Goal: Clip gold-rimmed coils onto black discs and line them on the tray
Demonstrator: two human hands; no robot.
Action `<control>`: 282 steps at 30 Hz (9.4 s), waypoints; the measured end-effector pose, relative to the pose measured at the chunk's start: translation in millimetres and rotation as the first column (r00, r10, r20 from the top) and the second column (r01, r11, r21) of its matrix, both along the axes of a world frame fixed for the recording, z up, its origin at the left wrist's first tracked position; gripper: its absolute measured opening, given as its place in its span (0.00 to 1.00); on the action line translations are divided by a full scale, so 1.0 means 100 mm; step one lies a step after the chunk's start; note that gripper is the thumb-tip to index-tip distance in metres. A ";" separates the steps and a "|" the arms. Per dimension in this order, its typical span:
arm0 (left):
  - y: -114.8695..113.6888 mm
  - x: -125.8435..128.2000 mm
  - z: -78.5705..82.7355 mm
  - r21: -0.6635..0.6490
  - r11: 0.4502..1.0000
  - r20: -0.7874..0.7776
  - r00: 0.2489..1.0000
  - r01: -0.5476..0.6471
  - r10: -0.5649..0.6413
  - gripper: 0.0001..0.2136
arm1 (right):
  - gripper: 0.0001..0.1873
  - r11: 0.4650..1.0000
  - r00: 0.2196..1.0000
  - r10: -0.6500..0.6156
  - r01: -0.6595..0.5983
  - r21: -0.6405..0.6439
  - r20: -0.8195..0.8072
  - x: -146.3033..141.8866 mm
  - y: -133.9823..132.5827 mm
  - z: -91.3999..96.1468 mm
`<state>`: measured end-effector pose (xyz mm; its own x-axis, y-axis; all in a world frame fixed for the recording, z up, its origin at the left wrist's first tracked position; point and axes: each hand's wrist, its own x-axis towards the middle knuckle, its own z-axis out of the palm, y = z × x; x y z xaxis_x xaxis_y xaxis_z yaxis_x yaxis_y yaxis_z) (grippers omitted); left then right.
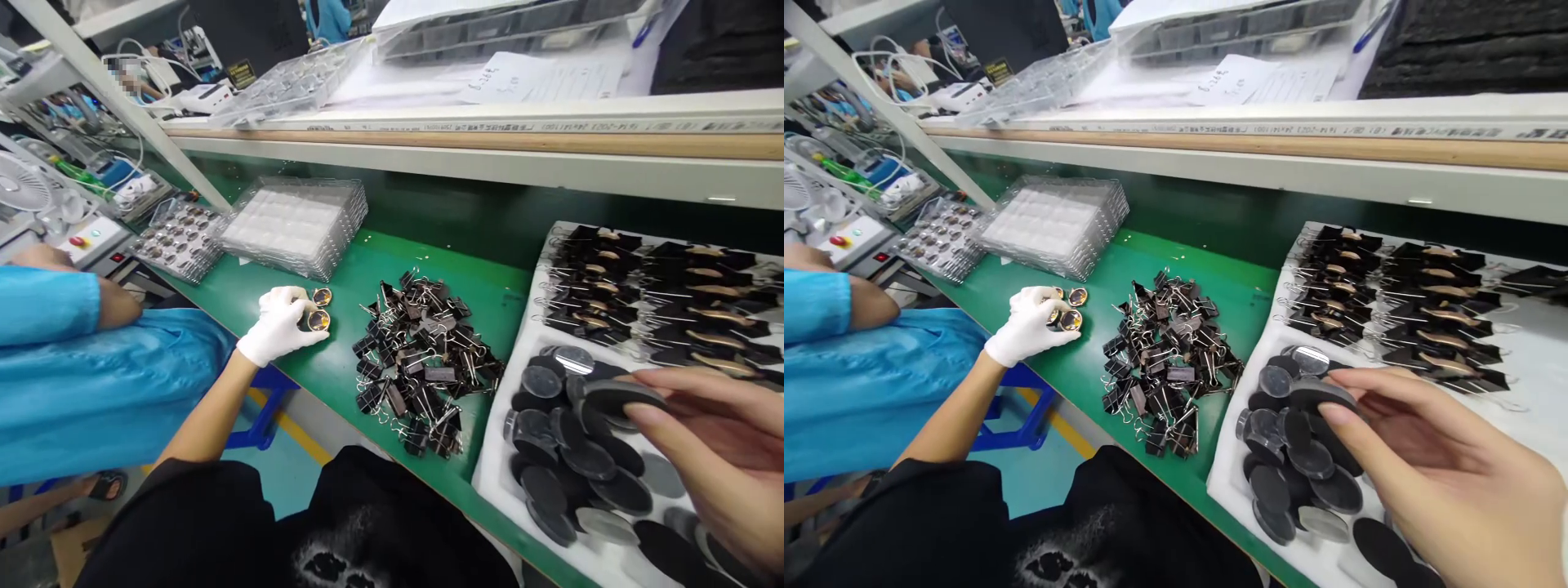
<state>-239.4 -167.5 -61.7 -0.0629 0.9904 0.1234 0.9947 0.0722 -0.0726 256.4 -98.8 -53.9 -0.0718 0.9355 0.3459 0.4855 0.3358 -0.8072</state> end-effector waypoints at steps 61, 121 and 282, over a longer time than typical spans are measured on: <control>1.15 2.67 0.56 0.264 0.750 0.438 0.617 0.607 -0.653 0.20 | 0.07 0.745 0.499 0.074 -0.604 -0.285 -0.864 -0.10 0.06 0.13; 1.57 2.13 0.47 -0.493 0.531 0.020 0.619 0.689 -0.785 0.08 | 0.04 0.717 0.260 -0.558 -0.327 -0.615 -0.788 -0.06 0.17 0.17; 2.79 5.14 0.41 -0.105 0.788 0.132 0.794 0.607 -0.594 0.25 | 0.24 0.858 0.761 -0.409 0.508 -0.072 0.504 1.37 0.56 -0.30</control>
<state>274.3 111.3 -20.8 0.5459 0.8378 0.0091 0.8364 -0.5456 0.0525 393.0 -43.2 -84.1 0.2812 0.9397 0.1946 0.8654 -0.1607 -0.4746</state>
